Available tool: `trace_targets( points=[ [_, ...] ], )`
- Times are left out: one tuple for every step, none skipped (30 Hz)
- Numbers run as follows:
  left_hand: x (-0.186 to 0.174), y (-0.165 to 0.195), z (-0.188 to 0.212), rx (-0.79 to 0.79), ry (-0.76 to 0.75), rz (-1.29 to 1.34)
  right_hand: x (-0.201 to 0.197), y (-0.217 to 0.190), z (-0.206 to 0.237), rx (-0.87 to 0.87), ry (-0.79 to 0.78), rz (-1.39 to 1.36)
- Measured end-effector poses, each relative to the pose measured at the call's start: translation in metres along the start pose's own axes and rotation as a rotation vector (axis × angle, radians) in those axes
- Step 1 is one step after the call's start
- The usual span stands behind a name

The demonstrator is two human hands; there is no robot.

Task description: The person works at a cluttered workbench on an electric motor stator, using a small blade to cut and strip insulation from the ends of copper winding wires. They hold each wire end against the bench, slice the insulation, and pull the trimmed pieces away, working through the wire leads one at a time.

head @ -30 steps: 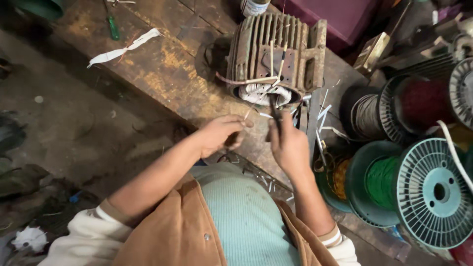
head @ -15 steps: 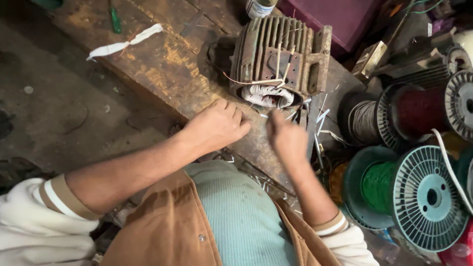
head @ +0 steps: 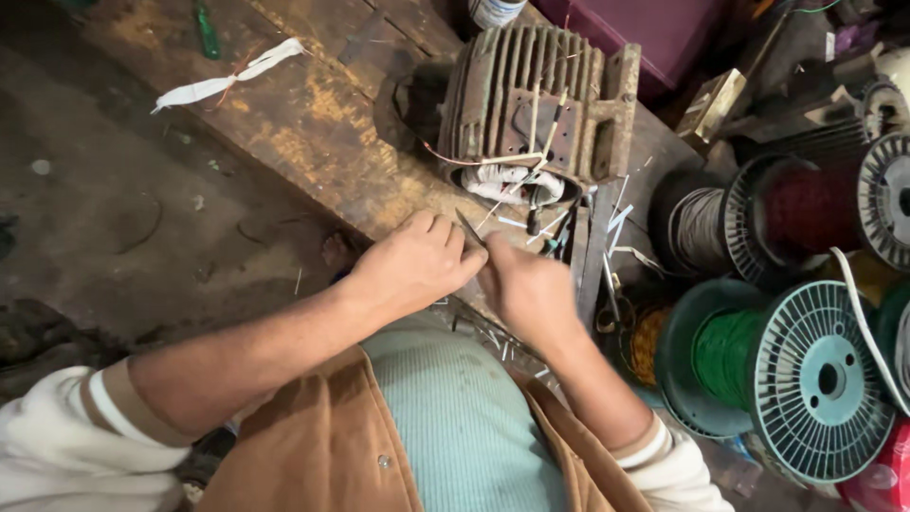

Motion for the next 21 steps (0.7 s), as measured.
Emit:
trace_targets(
  points=[
    [0.0, 0.0, -0.001, 0.001, 0.014, -0.021, 0.004, 0.007, -0.004, 0.07, 0.003, 0.061],
    [0.002, 0.0, -0.002, 0.014, -0.029, -0.019, 0.01, 0.015, -0.01, 0.141, 0.008, 0.119],
    [0.004, 0.0, -0.001, 0.023, -0.074, -0.01, 0.015, 0.02, -0.01, 0.213, 0.005, 0.177],
    [0.007, -0.001, -0.002, 0.019, -0.116, 0.001, 0.019, 0.022, -0.009, 0.204, -0.006, 0.158],
    [0.008, -0.001, -0.001, 0.006, -0.104, 0.006, 0.025, 0.022, -0.008, 0.185, -0.016, 0.132],
    [0.008, -0.001, -0.001, -0.002, -0.094, 0.006, 0.028, 0.025, -0.007, 0.17, -0.021, 0.103],
    [0.009, 0.001, 0.0, 0.006, -0.085, 0.011, 0.031, 0.025, -0.005, 0.115, -0.031, 0.031],
    [0.012, 0.004, 0.001, 0.011, -0.089, 0.001, 0.033, 0.025, -0.004, 0.071, -0.044, -0.032],
    [0.015, 0.007, 0.001, 0.012, -0.091, -0.009, 0.036, 0.025, -0.003, 0.024, -0.056, -0.094],
    [0.019, 0.009, 0.002, 0.006, -0.093, -0.024, 0.034, 0.029, -0.001, 0.097, -0.007, -0.01],
    [0.023, 0.011, 0.002, -0.008, -0.098, -0.027, 0.034, 0.032, 0.0, 0.162, 0.038, 0.075],
    [0.028, 0.013, 0.003, -0.025, -0.107, -0.03, 0.033, 0.034, 0.0, 0.225, 0.081, 0.157],
    [0.032, 0.015, 0.005, -0.042, -0.119, -0.034, 0.039, 0.03, -0.001, 0.181, 0.053, 0.06],
    [0.037, 0.015, 0.006, -0.079, -0.124, -0.039, 0.043, 0.025, -0.001, 0.137, 0.036, -0.034],
    [0.041, 0.015, 0.006, -0.113, -0.129, -0.048, 0.046, 0.021, -0.002, 0.093, 0.025, -0.13],
    [0.044, 0.016, 0.006, -0.147, -0.135, -0.048, 0.049, 0.019, -0.001, 0.105, -0.046, -0.115],
    [0.05, 0.011, 0.004, -0.263, -0.18, 0.118, 0.05, 0.018, 0.001, 0.12, -0.119, -0.098],
    [0.055, 0.005, 0.004, -0.394, -0.238, 0.307, 0.048, 0.018, 0.003, 0.133, -0.189, -0.079],
    [0.064, 0.002, 0.005, -0.561, -0.364, 0.575, 0.037, 0.022, 0.005, 0.19, -0.096, -0.146],
    [0.071, -0.001, 0.005, -0.728, -0.481, 0.847, 0.024, 0.027, 0.006, 0.243, -0.005, -0.217],
    [0.074, -0.001, 0.005, -0.857, -0.524, 1.071, 0.01, 0.032, 0.007, 0.298, 0.083, -0.289]
  ],
)
Point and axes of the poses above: each hand's wrist, its own z-axis away from the middle knuckle, its own x-axis out of the palm, y = z × x, the point moved 5 cm from there along -z, towards the middle knuckle, and after that the axes turned 9 degrees about -x, right-handed, at the moved point
